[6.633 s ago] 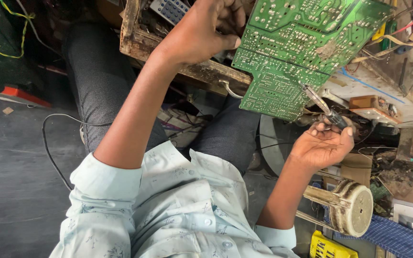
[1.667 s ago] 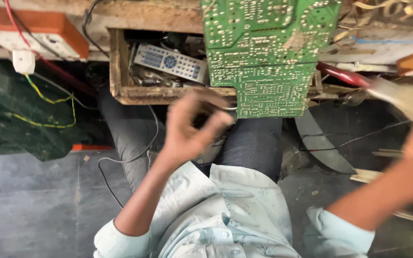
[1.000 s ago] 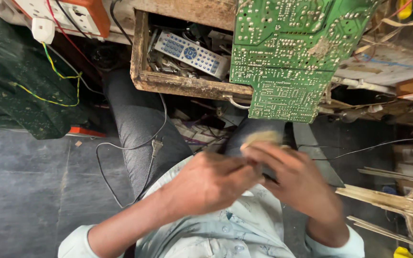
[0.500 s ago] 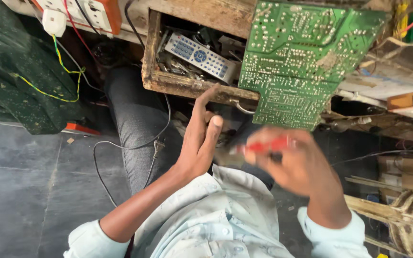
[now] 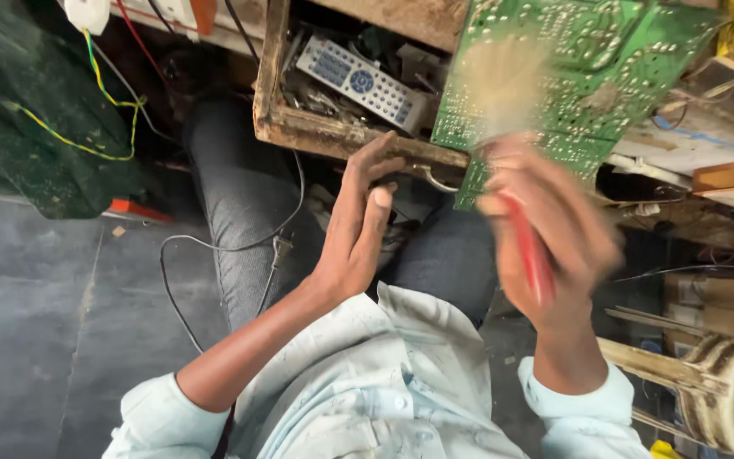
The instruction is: The person sits at a cluttered repair bench and solders components on a green circuit board resting on their lap, dipping the soldering iron in flux and touching it to the board's joints. They brush the board, reposition it, and later handle a wired metal chassis, adjusting its wires and parts.
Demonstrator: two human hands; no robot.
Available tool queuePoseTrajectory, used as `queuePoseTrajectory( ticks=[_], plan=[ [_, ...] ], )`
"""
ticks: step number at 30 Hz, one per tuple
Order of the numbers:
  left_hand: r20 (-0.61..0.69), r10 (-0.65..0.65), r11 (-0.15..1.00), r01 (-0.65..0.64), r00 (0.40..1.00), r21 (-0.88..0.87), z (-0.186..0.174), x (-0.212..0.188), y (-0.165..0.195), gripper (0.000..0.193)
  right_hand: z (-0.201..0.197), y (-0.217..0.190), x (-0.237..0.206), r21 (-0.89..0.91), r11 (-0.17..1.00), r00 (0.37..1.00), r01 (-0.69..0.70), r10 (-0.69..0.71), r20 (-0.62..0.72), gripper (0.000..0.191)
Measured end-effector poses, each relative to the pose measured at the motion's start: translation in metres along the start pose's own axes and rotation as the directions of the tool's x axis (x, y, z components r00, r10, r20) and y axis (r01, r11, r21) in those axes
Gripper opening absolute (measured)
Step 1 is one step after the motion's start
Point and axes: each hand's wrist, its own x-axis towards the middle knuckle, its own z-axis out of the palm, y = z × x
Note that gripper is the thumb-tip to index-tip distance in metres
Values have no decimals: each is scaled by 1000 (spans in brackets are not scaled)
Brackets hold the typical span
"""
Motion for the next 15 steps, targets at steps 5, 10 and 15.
queuePoseTrajectory(
  ticks=[5, 10, 15],
  plan=[
    [11, 7, 999, -7, 1000, 41, -2, 3, 1, 63, -17, 3, -20, 337, 904, 962, -264, 270, 31, 22],
    [16, 17, 1000, -17, 1000, 15, -1, 2, 0, 61, -6, 5, -33, 389, 919, 957, -69, 171, -233, 21],
    [15, 37, 999, -37, 999, 18, -3, 3, -3, 60, 15, 12, -29, 172, 985, 990, -11, 35, -137, 20]
  ],
)
